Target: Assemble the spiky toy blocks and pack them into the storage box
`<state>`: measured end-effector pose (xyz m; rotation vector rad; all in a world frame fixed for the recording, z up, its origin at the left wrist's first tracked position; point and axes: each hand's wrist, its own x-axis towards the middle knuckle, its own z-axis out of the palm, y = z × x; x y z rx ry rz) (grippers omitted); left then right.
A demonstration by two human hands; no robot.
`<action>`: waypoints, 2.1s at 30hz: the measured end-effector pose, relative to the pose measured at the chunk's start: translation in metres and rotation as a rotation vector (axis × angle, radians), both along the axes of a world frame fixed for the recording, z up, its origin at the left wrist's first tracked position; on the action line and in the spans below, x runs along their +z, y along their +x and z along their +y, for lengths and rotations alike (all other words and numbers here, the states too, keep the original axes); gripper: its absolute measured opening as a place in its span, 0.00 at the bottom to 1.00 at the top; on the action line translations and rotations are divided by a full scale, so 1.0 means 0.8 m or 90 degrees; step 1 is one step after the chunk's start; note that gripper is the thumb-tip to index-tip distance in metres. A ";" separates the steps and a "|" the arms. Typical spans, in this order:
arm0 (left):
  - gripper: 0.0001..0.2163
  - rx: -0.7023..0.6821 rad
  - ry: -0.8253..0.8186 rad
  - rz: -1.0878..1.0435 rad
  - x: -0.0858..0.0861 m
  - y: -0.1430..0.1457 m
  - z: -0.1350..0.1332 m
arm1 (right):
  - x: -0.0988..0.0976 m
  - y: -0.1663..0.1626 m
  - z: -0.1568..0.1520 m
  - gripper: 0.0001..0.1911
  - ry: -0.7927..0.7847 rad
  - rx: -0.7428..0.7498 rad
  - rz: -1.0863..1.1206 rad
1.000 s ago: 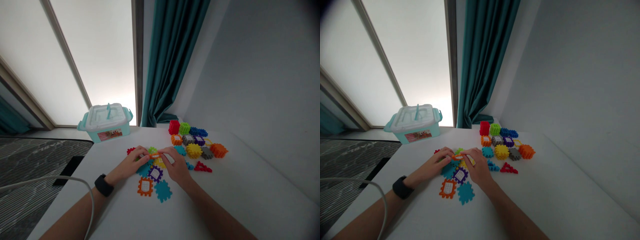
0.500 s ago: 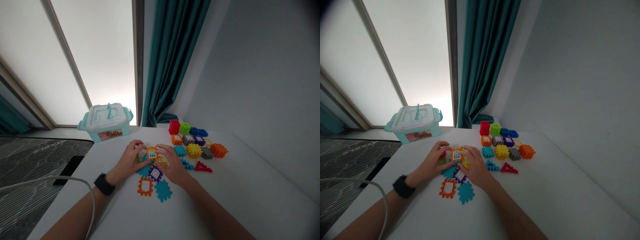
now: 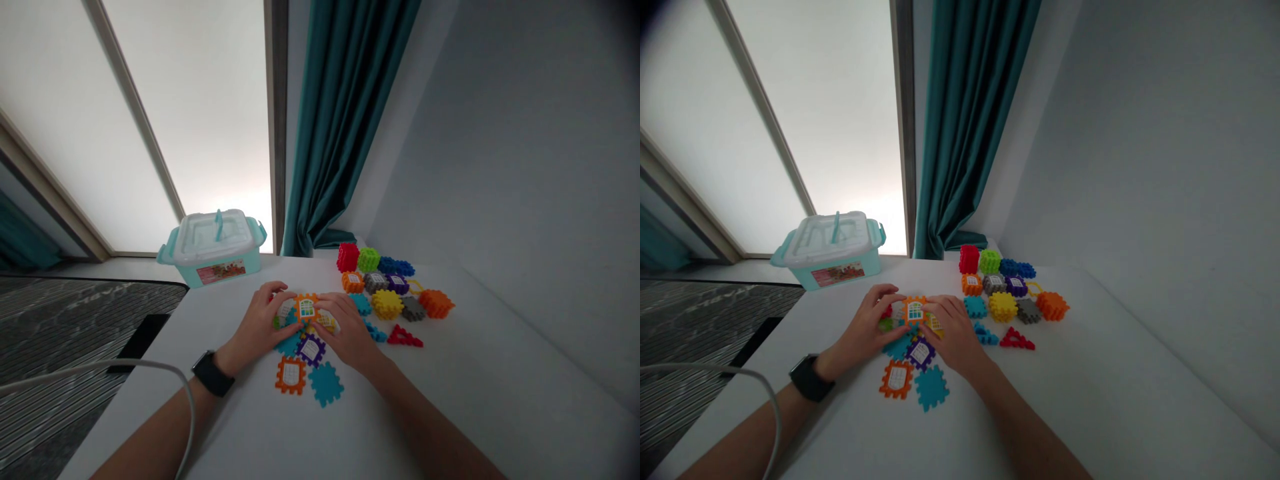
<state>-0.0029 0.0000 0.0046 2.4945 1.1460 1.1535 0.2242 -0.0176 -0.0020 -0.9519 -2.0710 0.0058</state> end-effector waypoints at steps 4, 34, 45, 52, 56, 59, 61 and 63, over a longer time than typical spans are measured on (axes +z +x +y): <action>0.20 -0.001 -0.002 -0.016 0.002 0.002 -0.001 | 0.002 0.001 0.000 0.12 0.008 -0.007 0.000; 0.16 -0.087 -0.078 -0.093 0.013 0.116 0.078 | 0.021 0.101 0.030 0.14 0.043 -0.178 -0.030; 0.15 -0.074 -0.189 -0.078 -0.015 0.166 0.134 | 0.019 0.143 0.023 0.16 0.057 -0.268 0.052; 0.15 -0.078 -0.233 -0.082 -0.022 0.175 0.143 | 0.018 0.136 0.014 0.15 0.042 -0.241 0.078; 0.16 -0.080 -0.266 -0.100 -0.026 0.179 0.147 | 0.018 0.134 0.013 0.14 0.051 -0.243 0.099; 0.16 -0.073 -0.287 -0.105 -0.029 0.181 0.148 | 0.018 0.135 0.013 0.14 0.048 -0.245 0.100; 0.17 -0.068 -0.295 -0.104 -0.030 0.182 0.148 | 0.018 0.135 0.012 0.14 0.045 -0.246 0.097; 0.17 -0.066 -0.303 -0.100 -0.032 0.182 0.148 | 0.018 0.135 0.012 0.15 0.042 -0.246 0.095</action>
